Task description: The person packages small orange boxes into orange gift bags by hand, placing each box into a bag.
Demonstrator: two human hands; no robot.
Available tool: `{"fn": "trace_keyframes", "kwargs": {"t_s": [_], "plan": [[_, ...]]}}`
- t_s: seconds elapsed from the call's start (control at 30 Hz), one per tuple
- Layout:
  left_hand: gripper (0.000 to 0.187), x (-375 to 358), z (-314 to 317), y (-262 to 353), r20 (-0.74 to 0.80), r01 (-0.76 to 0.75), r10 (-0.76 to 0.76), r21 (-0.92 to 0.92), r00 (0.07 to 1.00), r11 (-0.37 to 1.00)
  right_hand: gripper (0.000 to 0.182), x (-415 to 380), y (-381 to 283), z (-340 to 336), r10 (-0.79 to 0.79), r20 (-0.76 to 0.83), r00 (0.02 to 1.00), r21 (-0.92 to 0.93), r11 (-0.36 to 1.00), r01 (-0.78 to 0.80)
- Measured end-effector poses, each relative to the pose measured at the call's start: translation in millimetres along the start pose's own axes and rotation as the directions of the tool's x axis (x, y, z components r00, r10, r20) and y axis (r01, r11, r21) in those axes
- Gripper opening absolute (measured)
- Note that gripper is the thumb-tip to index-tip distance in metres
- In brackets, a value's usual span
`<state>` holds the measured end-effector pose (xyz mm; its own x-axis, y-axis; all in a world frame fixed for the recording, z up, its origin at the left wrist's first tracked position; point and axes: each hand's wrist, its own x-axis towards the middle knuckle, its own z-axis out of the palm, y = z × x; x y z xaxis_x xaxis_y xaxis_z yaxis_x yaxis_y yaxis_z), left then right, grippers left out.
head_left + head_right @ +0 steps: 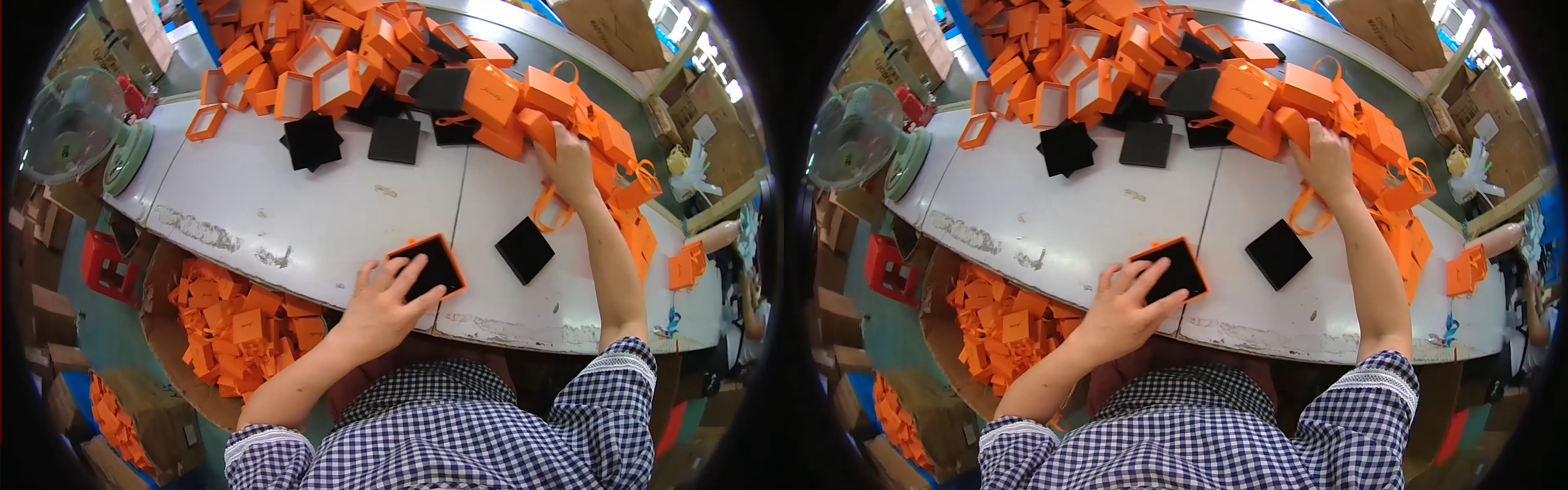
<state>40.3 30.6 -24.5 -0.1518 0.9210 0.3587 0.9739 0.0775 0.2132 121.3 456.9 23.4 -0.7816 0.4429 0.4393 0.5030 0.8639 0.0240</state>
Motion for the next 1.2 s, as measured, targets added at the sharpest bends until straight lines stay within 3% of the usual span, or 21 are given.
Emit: {"fn": "trace_keyframes", "kwargs": {"t_s": [0.03,0.07,0.1,0.17,0.27,0.33,0.4,0.43,0.47,0.53,0.6,0.63,0.7,0.73,0.8,0.9,0.93,0.97,1.0,1.13,1.2], "plan": [[0.049,-1.2,-8.2,0.1,0.022,0.026,-0.027,0.005,0.999,1.0,0.053,-6.4,-11.3,-22.0,-0.138,-0.214,0.967,-0.088,0.989,0.122],[0.049,-0.8,-15.7,0.6,0.023,0.01,-0.01,-0.009,1.0,1.0,0.053,-15.3,-26.8,-40.0,-0.127,-0.209,0.97,-0.102,0.989,0.108],[0.051,-1.3,-22.7,2.7,0.075,0.049,-0.051,0.03,0.996,0.998,0.05,-26.1,-45.3,-54.9,0.032,-0.206,0.978,0.376,0.925,0.049],[0.055,-0.2,-36.8,5.2,0.137,0.064,-0.079,0.115,0.987,0.991,0.047,-49.3,-78.1,-68.1,0.178,0.09,0.98,0.909,0.388,-0.154],[0.059,8.9,-49.3,-4.1,0.248,0.083,-0.096,0.06,0.964,0.995,0.048,-76.5,-111.9,-52.0,0.032,0.5,0.865,0.86,-0.131,-0.493],[0.062,-0.1,-42.0,-16.2,0.214,0.055,-0.059,0.024,0.975,0.998,0.047,-84.2,-120.4,-39.7,-0.006,0.568,0.823,0.815,-0.132,-0.564],[0.063,-6.6,-50.5,-16.1,0.231,0.172,-0.174,0.033,0.957,0.985,0.053,-87.4,-121.6,-16.4,0.133,0.57,0.811,0.785,0.204,-0.585],[0.068,-12.3,-53.0,-18.7,0.228,0.177,-0.185,0.053,0.956,0.983,0.057,-88.4,-120.7,-19.3,0.132,0.435,0.891,0.734,0.521,-0.436],[0.068,-16.7,-54.7,-19.0,0.229,0.193,-0.201,0.056,0.953,0.98,0.057,-87.8,-119.7,-24.4,0.117,0.441,0.89,0.736,0.52,-0.433],[0.073,-27.0,-60.6,-20.2,0.246,0.255,-0.282,0.136,0.927,0.957,0.05,-73.0,-134.8,-63.5,0.032,0.516,0.856,0.227,0.958,-0.173],[0.081,-29.1,-68.7,-20.3,0.257,0.273,-0.313,0.18,0.914,0.945,0.048,-70.4,-138.9,-67.9,-0.07,0.402,0.913,0.272,0.961,-0.046],[0.084,-29.4,-69.4,-20.2,0.266,0.291,-0.331,0.181,0.905,0.94,0.051,-67.0,-134.6,-60.3,-0.359,0.17,0.918,0.382,0.883,0.274],[0.092,-29.7,-67.7,-20.4,0.312,0.333,-0.369,0.164,0.876,0.928,0.059,-71.0,-128.5,-44.1,-0.567,0.106,0.817,0.507,0.737,0.446],[0.092,-34.5,-63.7,-22.0,0.31,0.341,-0.377,0.166,0.873,0.925,0.059,-67.8,-142.4,-58.5,-0.574,0.105,0.812,0.511,0.732,0.451],[0.088,-43.5,-55.2,-27.8,0.123,0.247,-0.267,0.152,0.956,0.957,0.057,-56.0,-170.8,-93.3,-0.146,0.71,0.689,0.112,0.989,0.095],[0.087,-49.4,-54.8,-25.6,0.064,0.333,-0.333,0.019,0.941,0.943,0.06,-50.7,-180.5,-107.0,-0.053,0.791,0.609,0.02,0.998,0.061],[0.087,-49.9,-49.6,-23.2,0.064,0.33,-0.33,0.014,0.942,0.944,0.06,-52.0,-175.4,-102.4,-0.048,0.792,0.608,0.015,0.998,0.059],[0.087,-50.1,-40.5,-20.5,0.003,0.353,-0.353,0.008,0.936,0.936,0.053,-55.2,-166.6,-91.6,-0.373,0.484,0.792,0.287,0.922,0.259],[0.086,-49.6,-32.6,-19.3,-0.06,0.376,-0.375,0.001,0.925,0.927,0.047,-58.5,-160.9,-80.8,-0.589,0.048,0.806,0.438,0.738,0.513],[0.079,-48.9,-40.2,-28.3,-0.063,0.423,-0.423,-0.017,0.904,0.906,0.032,-72.9,-186.5,-38.8,-0.711,-0.028,0.703,0.444,0.621,0.645],[0.078,-56.1,-44.1,-37.1,-0.078,0.442,-0.442,-0.012,0.894,0.897,0.025,-76.4,-194.3,-19.9,-0.574,0.169,0.801,0.655,0.673,0.344]]}}
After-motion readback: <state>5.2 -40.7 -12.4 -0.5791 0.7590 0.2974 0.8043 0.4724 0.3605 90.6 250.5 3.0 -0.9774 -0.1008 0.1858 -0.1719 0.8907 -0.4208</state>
